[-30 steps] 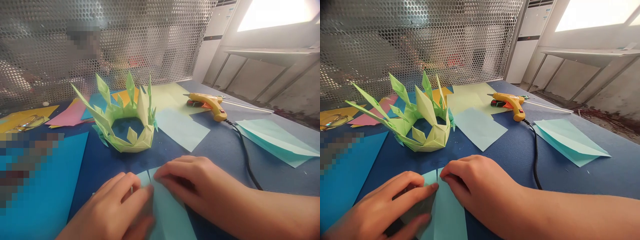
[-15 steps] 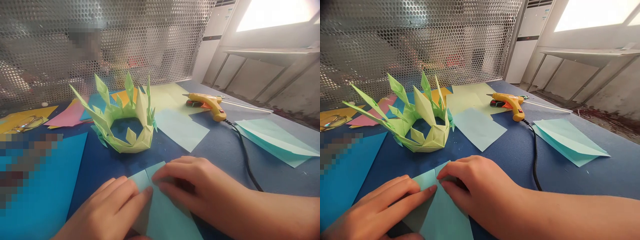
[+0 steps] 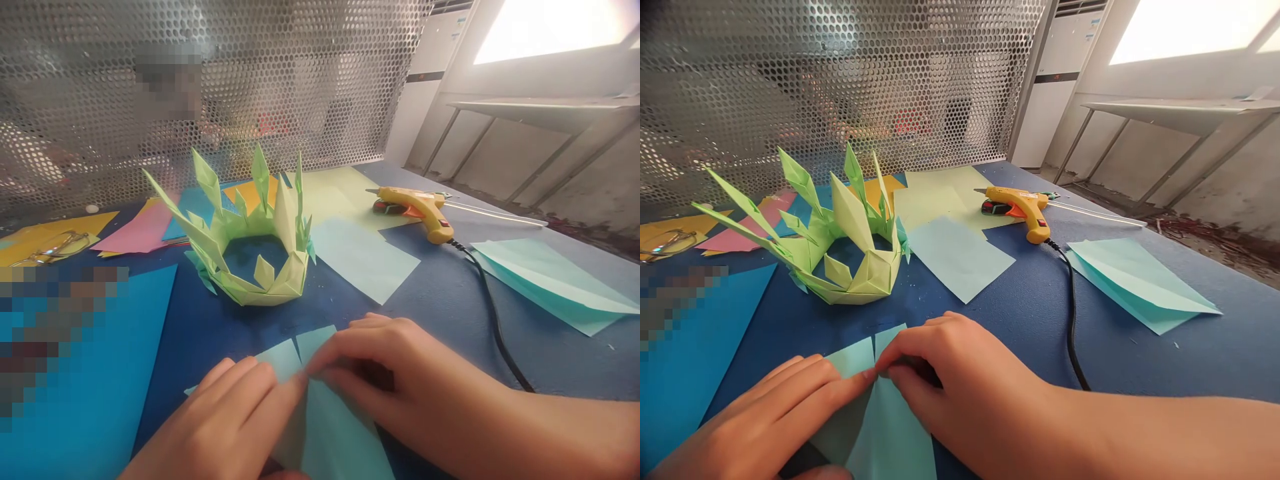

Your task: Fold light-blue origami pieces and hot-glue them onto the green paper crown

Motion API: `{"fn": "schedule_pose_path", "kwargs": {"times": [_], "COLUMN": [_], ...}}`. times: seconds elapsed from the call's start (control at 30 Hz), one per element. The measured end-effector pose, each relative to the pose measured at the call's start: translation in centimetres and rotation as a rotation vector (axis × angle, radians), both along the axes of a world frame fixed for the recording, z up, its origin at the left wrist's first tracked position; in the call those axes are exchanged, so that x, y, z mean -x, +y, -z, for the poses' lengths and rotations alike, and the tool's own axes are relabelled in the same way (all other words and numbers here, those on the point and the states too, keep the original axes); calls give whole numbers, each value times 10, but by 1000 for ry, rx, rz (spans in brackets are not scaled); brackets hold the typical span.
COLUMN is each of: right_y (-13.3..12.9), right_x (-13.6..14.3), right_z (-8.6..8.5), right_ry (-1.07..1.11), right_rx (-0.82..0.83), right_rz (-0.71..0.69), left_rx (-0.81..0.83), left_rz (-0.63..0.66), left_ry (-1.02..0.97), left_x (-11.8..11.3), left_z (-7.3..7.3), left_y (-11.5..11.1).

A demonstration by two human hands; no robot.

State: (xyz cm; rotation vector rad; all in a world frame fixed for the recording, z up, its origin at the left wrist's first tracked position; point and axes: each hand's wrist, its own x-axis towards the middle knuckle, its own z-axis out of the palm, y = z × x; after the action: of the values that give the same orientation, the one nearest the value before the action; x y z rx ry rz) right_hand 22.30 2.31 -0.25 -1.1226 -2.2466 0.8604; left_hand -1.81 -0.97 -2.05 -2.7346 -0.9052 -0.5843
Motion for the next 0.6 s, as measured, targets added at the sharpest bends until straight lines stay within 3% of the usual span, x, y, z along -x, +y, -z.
{"fn": "schedule_pose_path", "kwargs": {"times": [0.17, 0.47, 0.6], "right_y": [1, 2, 1], "right_x": [1, -1, -1], "right_z": [-7, 1, -4], "right_ry": [-62, 12, -31], "right_rx": [72, -9, 26], "right_rz": [-20, -1, 2], "left_rx": [17, 50, 160], "left_rz": [-22, -73, -44], "left_ry": [-21, 20, -30], "left_x": [-2, -5, -3], "left_z": [1, -8, -7], "left_y": [-1, -1, -3]}}
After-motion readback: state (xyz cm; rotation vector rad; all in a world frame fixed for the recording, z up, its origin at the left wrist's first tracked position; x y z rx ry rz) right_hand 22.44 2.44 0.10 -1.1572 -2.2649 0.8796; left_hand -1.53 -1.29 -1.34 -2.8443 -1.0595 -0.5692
